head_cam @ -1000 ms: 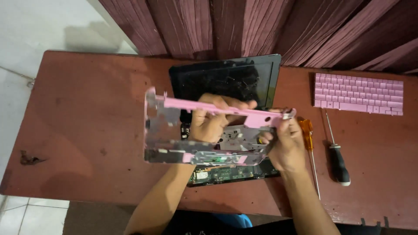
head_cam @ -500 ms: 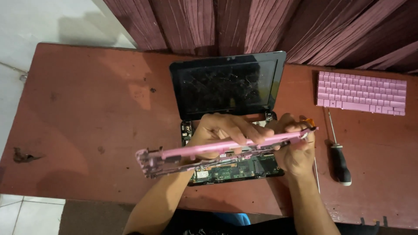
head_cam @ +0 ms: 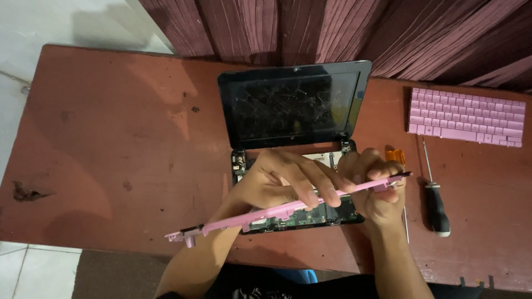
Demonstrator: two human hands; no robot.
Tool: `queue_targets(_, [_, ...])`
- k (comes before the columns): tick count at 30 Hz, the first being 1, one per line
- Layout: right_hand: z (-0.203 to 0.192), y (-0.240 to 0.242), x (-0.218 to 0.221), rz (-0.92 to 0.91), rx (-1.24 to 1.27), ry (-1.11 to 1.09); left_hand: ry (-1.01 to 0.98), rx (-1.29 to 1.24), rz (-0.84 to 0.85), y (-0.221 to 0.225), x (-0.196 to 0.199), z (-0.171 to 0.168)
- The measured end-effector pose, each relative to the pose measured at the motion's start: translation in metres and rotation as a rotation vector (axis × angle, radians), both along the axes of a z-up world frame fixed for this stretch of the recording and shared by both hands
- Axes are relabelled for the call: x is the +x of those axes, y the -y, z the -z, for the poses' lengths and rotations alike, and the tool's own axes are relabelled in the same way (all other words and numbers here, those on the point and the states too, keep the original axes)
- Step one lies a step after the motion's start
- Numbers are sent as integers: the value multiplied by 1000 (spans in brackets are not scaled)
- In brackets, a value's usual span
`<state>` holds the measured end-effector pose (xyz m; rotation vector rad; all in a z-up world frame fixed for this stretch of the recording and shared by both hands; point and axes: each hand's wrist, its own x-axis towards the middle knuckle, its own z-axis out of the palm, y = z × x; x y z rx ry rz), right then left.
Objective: Disassembling a laptop by prying off the top cover and unscrewing internal components.
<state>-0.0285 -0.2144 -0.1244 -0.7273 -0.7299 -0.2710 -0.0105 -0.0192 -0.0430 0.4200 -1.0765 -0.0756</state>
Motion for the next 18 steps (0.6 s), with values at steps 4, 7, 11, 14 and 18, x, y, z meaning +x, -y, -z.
queue_targets(4, [-13, -7, -1, 2, -20, 24, -6, -2, -16, 0, -1, 0])
queue_targets(7, [-15, -5, -1, -3, -34, 19, -12, -13, -8, 1, -1, 0])
queue_targets(11, [-12, -2, 0, -41, -35, 27, 19, -2, 8, -1, 0, -4])
queue_targets(14, [-16, 2, 1, -87, -33, 20, 49, 1, 12, -1, 3, -6])
queue_targets(18, [-14, 0, 2, -75, -59, 46, 77, -50, -1, 1, 4, -11])
